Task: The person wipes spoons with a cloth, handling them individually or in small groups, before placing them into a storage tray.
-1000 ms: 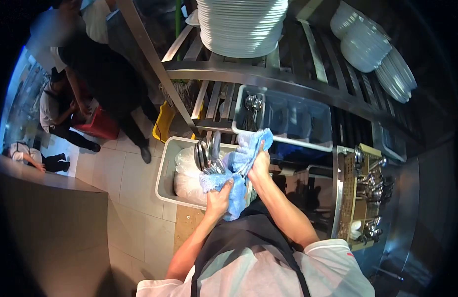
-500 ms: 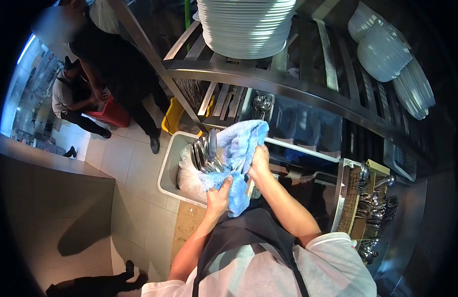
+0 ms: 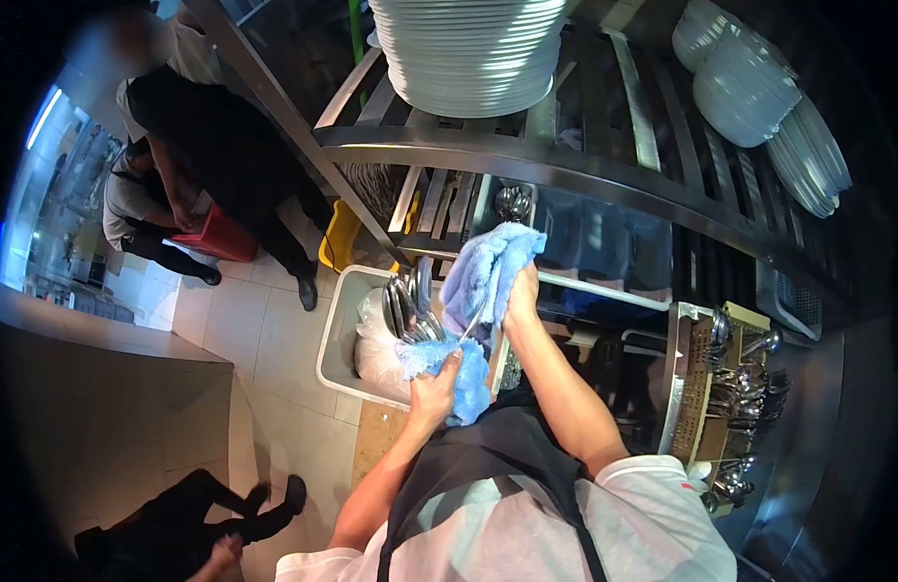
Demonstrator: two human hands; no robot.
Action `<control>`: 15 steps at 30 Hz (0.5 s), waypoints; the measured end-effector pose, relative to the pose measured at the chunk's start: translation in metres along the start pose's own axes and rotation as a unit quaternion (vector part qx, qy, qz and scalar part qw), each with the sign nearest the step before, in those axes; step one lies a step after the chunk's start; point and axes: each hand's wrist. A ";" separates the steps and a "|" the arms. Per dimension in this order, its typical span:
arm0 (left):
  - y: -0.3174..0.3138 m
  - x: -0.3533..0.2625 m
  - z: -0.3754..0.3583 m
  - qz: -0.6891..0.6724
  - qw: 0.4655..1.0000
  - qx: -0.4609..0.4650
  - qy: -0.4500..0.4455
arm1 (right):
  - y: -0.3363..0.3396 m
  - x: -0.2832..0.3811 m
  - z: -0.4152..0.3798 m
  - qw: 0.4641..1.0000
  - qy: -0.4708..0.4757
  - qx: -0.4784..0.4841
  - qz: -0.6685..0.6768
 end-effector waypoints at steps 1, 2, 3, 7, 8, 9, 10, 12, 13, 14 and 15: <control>-0.003 0.000 0.002 -0.043 0.999 -0.013 -0.015 | 0.008 -0.005 0.001 1.000 0.002 -0.002 0.000; -0.004 0.000 0.004 -0.086 0.995 -0.026 -0.032 | 0.015 -0.009 0.002 0.994 -0.021 0.076 0.070; -0.006 0.012 0.008 -0.086 0.995 -0.024 -0.034 | 0.012 -0.007 0.001 0.977 -0.045 0.154 0.138; -0.006 0.019 0.018 0.018 0.996 -0.039 -0.079 | -0.001 -0.023 -0.028 0.992 -0.082 -0.060 0.070; -0.004 0.009 0.019 -0.063 0.998 -0.025 -0.017 | 0.004 -0.022 -0.025 0.992 -0.082 -0.059 0.070; -0.002 0.008 0.018 -0.062 0.998 -0.024 -0.016 | 0.010 -0.018 -0.023 0.996 -0.080 -0.044 0.010; -0.002 0.009 0.017 -0.100 0.995 -0.018 -0.003 | 0.017 -0.015 -0.023 0.995 -0.078 -0.030 -0.050; -0.003 0.009 0.018 -0.141 0.990 -0.011 0.010 | 0.025 -0.007 -0.002 0.998 -0.046 -0.047 -0.004; -0.004 0.010 0.017 -0.111 0.994 -0.003 0.006 | 0.040 -0.013 0.005 0.998 -0.032 -0.022 0.045; -0.005 0.010 0.017 -0.079 0.997 0.005 0.002 | 0.039 -0.010 0.001 0.979 -0.129 0.073 0.143; -0.007 0.014 0.021 -0.079 0.997 0.006 0.001 | 0.031 -0.012 -0.010 0.983 -0.145 0.025 0.113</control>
Point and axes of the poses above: each hand's wrist, its own z-axis towards the middle knuckle, its own y-axis out of the back of the hand, x = y × z, and after that the axes turned 10 degrees about x, right-handed
